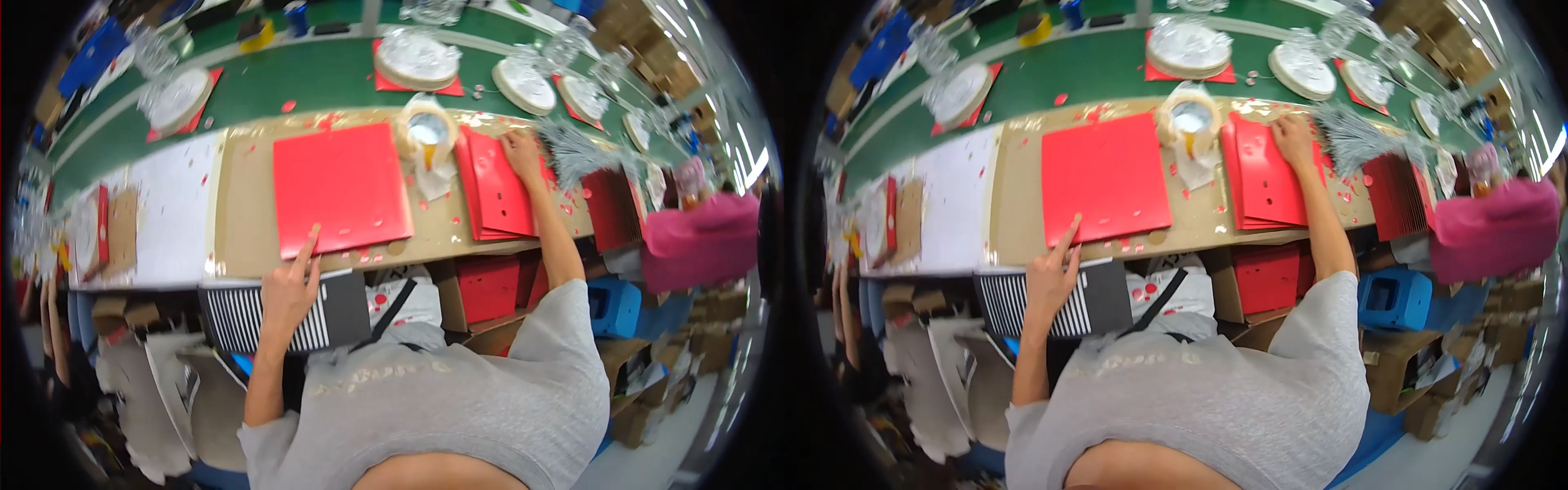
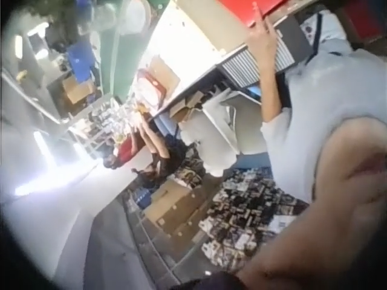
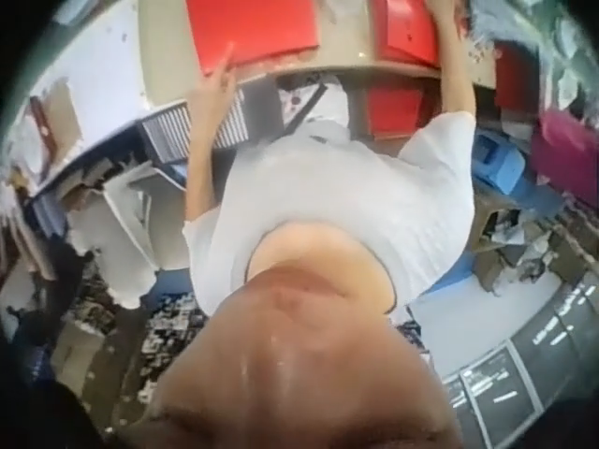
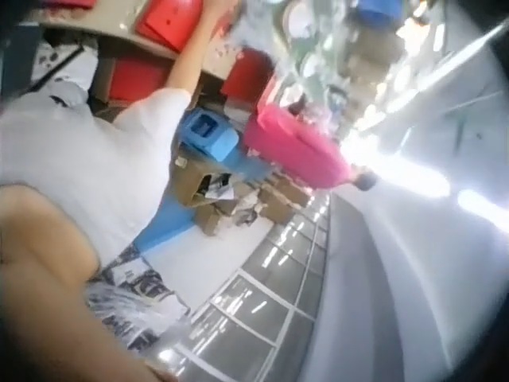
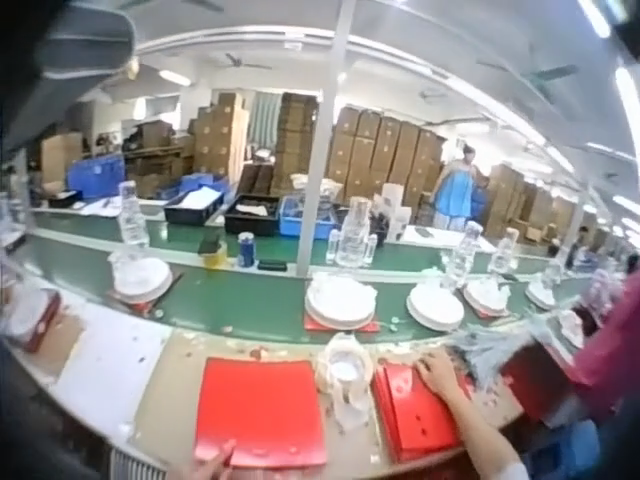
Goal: Assembling red ring binders by inserting dividers and organizing them at a factory workstation.
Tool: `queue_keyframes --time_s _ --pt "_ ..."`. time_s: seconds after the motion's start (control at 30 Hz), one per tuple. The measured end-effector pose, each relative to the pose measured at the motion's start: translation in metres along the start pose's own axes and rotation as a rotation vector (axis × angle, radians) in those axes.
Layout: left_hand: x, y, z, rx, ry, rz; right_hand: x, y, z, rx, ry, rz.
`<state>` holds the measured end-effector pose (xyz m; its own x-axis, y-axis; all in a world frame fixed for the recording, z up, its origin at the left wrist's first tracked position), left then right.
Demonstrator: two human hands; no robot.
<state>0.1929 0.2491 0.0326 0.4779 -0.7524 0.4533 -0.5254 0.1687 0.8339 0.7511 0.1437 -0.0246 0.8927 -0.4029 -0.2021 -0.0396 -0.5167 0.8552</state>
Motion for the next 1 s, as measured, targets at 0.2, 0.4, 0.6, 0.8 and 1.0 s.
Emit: queue_keyframes --time_s 0.2,0.4,0.6,0.8,1.0 --pt "-0.015 -0.007 0.014 0.069 -0.053 -0.050 -0.086 0.024 -0.024 0.261 -0.024 -0.205" --pt "-0.002 0.009 -0.002 -0.075 0.073 0.002 -0.243 0.045 -0.001 -0.023 0.259 -0.528" --pt "-0.011 0.004 0.012 0.010 -0.023 0.087 -0.347 0.025 0.052 -0.404 0.631 -0.653" --pt "-0.008 0.008 0.009 -0.032 0.041 -0.044 -0.338 -0.006 0.063 -0.651 0.539 -0.945" --pt "-0.010 0.010 0.003 -0.062 0.035 -0.076 -0.350 0.005 0.060 -0.355 0.319 -0.758"
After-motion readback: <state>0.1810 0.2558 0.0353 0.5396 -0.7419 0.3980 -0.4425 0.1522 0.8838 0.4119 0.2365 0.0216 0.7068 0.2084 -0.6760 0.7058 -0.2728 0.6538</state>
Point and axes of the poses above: each hand's wrist, its own z-axis away from the middle knuckle, its own y-axis out of the back of the hand, x = y × z, the point moved 1 cm from there along -z, towards the middle knuckle, and after that the axes turned 5 degrees about -y, right-handed, at the moved point
